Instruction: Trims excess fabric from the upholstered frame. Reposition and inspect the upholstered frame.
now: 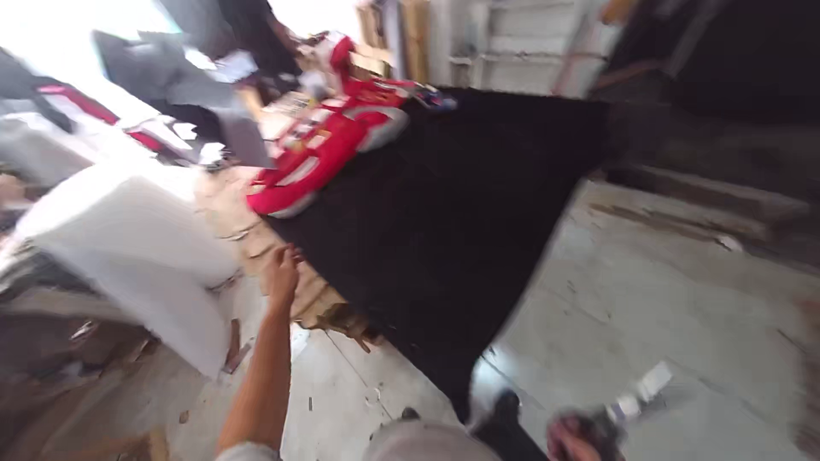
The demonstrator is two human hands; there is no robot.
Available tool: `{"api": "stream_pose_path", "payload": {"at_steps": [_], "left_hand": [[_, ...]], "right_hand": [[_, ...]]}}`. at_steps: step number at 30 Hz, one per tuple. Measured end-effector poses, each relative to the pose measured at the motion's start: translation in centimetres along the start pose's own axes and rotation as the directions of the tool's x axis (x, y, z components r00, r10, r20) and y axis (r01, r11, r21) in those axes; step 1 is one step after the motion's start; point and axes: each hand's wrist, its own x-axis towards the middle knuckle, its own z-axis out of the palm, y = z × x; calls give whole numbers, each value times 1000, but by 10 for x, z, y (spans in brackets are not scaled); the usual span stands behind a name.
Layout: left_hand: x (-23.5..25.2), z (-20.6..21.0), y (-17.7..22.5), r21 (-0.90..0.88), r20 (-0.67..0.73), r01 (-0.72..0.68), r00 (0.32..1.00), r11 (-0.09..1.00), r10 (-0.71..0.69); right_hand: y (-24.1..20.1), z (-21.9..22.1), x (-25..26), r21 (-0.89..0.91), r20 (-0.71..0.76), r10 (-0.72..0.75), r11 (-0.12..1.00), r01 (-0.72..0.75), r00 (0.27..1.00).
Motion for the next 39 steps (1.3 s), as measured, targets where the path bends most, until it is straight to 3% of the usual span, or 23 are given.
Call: {"api": "stream_pose_path", "payload": {"at_steps": [1,4,8,12,15,23,26,29,31,34,36,39], "left_hand": [[-29,35,7,-44,28,9,1000,999,-8],[-117,126,62,-197,176,-168,963,966,204],[-219,247,193,-429,341,-383,770,818,539],[-280,356,271,-719,412,-246,603,650,683],[-282,424,299,-795,396,-158,596,585,699],[-195,593,353,-857,358,-38,673,513,647],[-152,658,384,-870,379,-17,615,493,691],[-105,720,405,-780,477,-101,544,618,691],[-67,761,413,-591,541,-289,551,753,636],[2,828,406,-90,570,-525,670,847,476],[58,870,395,190,538,-490,777,851,327],[131,914,375,471,402,-337,905,815,142]], "right_hand": [[-23,-3,19,73,-22,-4,997,6,1000],[-94,-26,73,208,24,-27,978,22,999],[-184,-38,140,282,181,-147,955,91,973],[-237,-62,179,261,175,-235,947,185,956],[-260,-80,223,267,128,-305,927,263,944],[-335,-107,390,217,73,-297,936,276,952],[-372,-125,452,143,74,-334,936,321,940],[-391,-164,514,-56,36,-333,941,334,942],[-391,-201,556,-228,-33,-269,940,255,963],[-387,-262,622,-489,-108,-131,870,62,985],[-388,-299,673,-597,-98,-60,802,-10,993],[-406,-343,757,-671,38,52,742,-13,998]]}}
